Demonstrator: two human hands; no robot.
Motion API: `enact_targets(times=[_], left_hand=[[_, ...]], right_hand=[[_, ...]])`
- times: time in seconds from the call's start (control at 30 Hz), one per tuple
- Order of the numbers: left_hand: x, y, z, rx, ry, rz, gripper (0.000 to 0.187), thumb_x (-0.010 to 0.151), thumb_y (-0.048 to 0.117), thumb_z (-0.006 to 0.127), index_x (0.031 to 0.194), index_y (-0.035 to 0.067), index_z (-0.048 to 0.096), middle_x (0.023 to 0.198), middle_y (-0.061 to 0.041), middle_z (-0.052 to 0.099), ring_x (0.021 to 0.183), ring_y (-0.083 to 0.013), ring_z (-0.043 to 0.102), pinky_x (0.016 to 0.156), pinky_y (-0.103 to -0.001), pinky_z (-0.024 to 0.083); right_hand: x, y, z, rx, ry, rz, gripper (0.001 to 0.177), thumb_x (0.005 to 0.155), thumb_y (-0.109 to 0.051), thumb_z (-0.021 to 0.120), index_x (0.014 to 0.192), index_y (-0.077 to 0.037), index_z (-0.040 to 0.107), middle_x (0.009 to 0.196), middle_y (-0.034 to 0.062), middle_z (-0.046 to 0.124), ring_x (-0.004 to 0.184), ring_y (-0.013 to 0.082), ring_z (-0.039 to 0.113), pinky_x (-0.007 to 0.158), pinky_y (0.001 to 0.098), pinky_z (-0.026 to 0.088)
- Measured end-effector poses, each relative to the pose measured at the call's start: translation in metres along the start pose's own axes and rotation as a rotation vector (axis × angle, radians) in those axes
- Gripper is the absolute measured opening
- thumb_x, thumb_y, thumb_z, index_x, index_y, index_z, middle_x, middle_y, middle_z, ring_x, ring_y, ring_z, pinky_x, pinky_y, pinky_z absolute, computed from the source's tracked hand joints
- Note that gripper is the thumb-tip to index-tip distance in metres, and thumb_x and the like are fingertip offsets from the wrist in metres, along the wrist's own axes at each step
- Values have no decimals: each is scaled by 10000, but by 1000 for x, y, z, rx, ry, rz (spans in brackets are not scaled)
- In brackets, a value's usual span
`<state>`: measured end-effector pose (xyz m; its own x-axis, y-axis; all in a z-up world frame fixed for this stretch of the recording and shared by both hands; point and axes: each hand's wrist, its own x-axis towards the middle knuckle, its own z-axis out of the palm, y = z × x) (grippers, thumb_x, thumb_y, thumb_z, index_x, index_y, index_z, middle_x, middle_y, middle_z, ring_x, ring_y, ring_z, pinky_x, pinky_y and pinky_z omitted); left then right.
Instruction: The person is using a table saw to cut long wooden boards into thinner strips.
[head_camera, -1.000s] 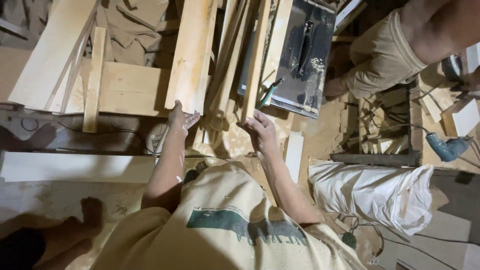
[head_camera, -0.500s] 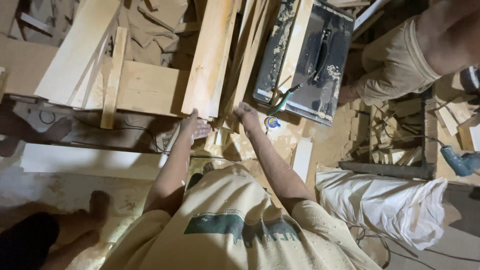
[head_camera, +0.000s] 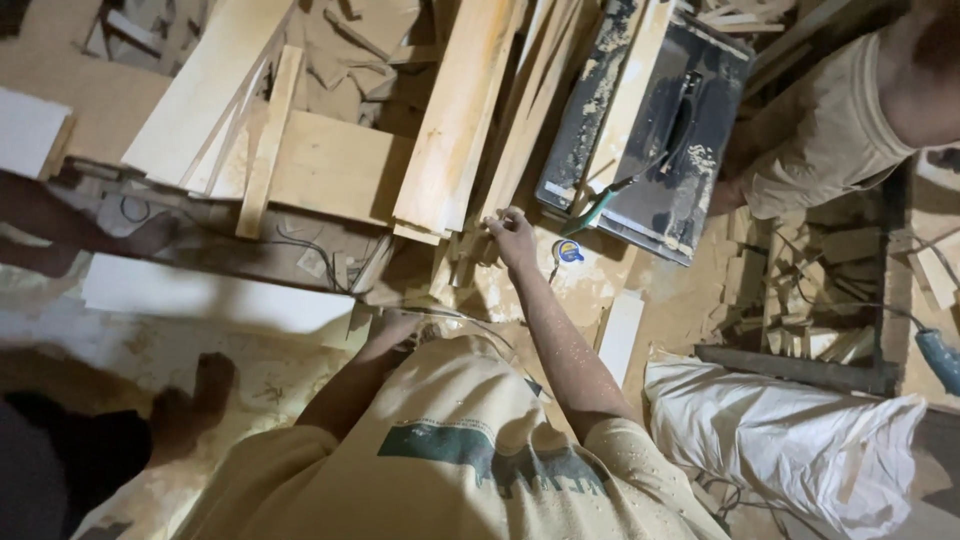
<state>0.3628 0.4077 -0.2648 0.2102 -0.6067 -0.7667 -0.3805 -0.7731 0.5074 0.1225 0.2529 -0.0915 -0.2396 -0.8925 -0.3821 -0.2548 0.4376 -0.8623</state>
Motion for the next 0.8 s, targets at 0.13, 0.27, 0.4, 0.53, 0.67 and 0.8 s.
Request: enact_targets(times=[0.13,0.27,0.4,0.53,0.67,0.8], left_hand=[[-11,-23,-46,81,-2,75,522,825,445,777,1033,-34,776,870,-209,790,803,-366,774,686,-459,622],[-30,-42,-82,50,44,-24,574,935,350,708,1239,-136,674,832,-252,767,572,-338,769,456,-420,647],[-20,-69,-86,112,97,-77,625,916,298,704,1401,-92,650,988,-297,760,614,-359,777,493,-436,662],[-6,-77,-66,265,37,3,629,911,334,698,1341,-124,680,998,-312,755,674,-359,788,564,-471,639],[-26,-56,-26,458,-71,171,606,892,457,710,1151,-87,774,1044,-305,784,1035,-479,766,826,-583,612],[-40,-21,28,606,-115,216,645,912,427,648,1355,-37,722,1340,-250,734,1291,-407,679,1044,-514,558]], right_hand=[[-17,-8,-4,25,2,-23,503,861,-262,874,1311,-99,720,1005,85,801,957,232,775,907,416,599],[-51,1,-11,173,-31,-2,575,871,-173,870,1377,9,666,994,133,772,892,220,751,841,361,647],[-91,41,-37,200,-74,27,547,892,-162,860,1369,29,671,993,164,752,837,227,740,784,339,649],[-87,185,-59,208,-65,131,454,895,-152,845,1298,19,723,978,168,743,798,226,738,755,323,654],[-117,355,-105,177,6,318,405,856,-133,875,1231,-23,768,939,206,761,706,299,795,685,384,694],[-218,430,-163,133,152,467,408,854,-185,863,1217,-19,777,924,201,758,643,274,788,646,348,680]])
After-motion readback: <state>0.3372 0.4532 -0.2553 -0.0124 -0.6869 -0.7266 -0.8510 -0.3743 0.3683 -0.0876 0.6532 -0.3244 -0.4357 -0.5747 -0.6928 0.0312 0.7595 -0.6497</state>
